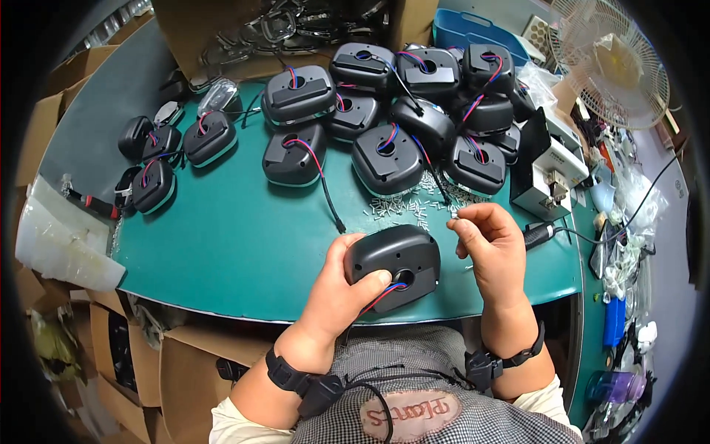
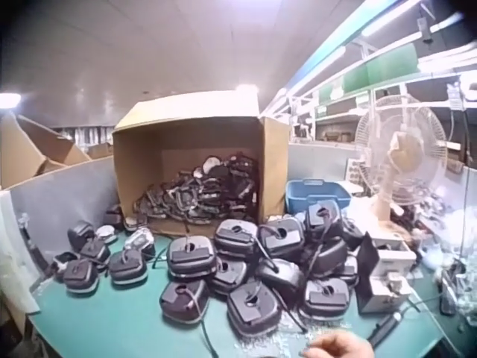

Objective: Assembling plastic housing units by placing screws and using an electric screwdriver.

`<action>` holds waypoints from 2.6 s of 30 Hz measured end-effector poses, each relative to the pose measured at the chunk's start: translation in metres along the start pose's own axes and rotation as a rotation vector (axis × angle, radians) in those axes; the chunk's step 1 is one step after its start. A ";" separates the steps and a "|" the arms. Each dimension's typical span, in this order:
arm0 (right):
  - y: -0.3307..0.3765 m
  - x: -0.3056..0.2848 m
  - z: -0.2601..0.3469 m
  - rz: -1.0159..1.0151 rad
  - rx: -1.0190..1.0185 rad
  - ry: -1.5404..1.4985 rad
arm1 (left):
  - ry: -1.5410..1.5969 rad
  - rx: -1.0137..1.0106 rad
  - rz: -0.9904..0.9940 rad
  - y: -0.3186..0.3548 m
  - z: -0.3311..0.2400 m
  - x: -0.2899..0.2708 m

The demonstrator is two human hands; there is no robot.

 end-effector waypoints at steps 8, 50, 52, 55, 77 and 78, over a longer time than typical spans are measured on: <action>0.024 0.033 0.047 0.270 -0.519 0.318 | 0.004 -0.073 0.111 -0.001 0.009 0.004; 0.038 0.058 0.051 0.478 -0.744 0.479 | -0.388 0.041 0.142 0.001 0.014 0.023; 0.039 0.060 0.051 0.492 -0.733 0.488 | -0.444 0.054 0.138 0.002 0.013 0.024; 0.040 0.064 0.050 0.526 -0.719 0.497 | -0.504 0.056 0.129 0.003 0.010 0.026; 0.004 -0.080 0.027 -0.133 -0.363 0.725 | -0.144 -0.096 0.090 -0.006 0.011 0.028; 0.006 -0.101 0.022 -0.219 -0.316 0.744 | -0.130 -0.076 0.094 -0.008 0.008 0.029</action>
Point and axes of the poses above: each hand's wrist, its own y-axis away from the middle knuckle, its own x-axis out of the palm, z = x × y, the point moved 8 cm from there along -y, towards the middle knuckle, and after that the axes turned 2 degrees about -y, right-handed, at the moved point
